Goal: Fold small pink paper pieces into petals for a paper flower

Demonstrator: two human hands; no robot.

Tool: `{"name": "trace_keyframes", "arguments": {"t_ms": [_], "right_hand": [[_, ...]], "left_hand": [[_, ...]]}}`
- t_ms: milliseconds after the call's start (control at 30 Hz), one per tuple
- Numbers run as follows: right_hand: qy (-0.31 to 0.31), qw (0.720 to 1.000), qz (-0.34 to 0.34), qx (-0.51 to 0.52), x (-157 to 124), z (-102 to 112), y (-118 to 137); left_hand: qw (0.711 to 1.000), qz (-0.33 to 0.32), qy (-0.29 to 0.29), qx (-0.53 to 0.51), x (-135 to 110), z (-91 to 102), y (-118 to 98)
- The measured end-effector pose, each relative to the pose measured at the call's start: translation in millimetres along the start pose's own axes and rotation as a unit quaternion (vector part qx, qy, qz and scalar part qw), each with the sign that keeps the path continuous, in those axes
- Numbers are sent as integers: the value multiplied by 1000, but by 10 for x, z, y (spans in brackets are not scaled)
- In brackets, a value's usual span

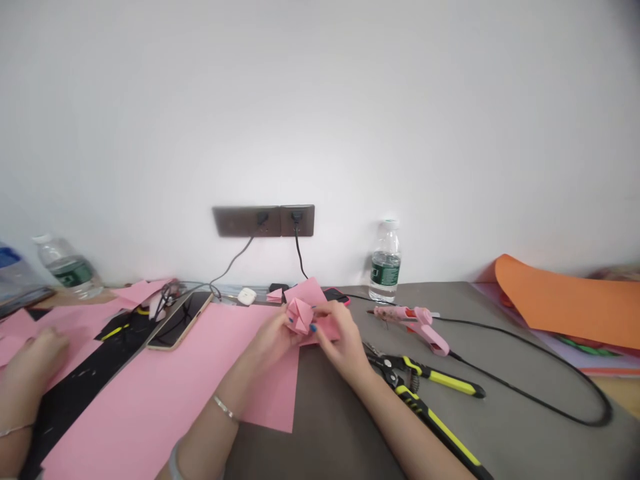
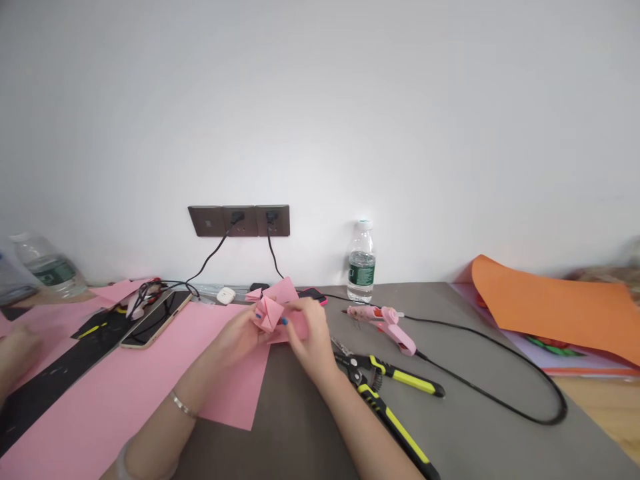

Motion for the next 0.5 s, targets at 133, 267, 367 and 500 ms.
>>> {"name": "trace_keyframes", "arguments": {"t_ms": [133,267,367,500], "right_hand": [[92,995,-18,43,-39,-291,60],[55,995,-51,60,-61,-289,19],[41,995,-62,62,-78,-269,-32],[40,994,-81,68,-125,-284,-122]], "left_hand": [[997,-55,47,3,-26,-161,2],[996,-64,44,34,-30,-187,53],[996,-73,11,53,-11,-102,89],[995,-83,3,57,37,-23,173]]}}
Point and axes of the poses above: each hand's wrist, its own x-axis towards the middle knuckle, its own z-axis out of the back of the hand, y = z × x, the point moved 10 cm from there along x, towards the middle knuckle, and after that the axes turned 15 degrees about z, right-handed, at the moved point
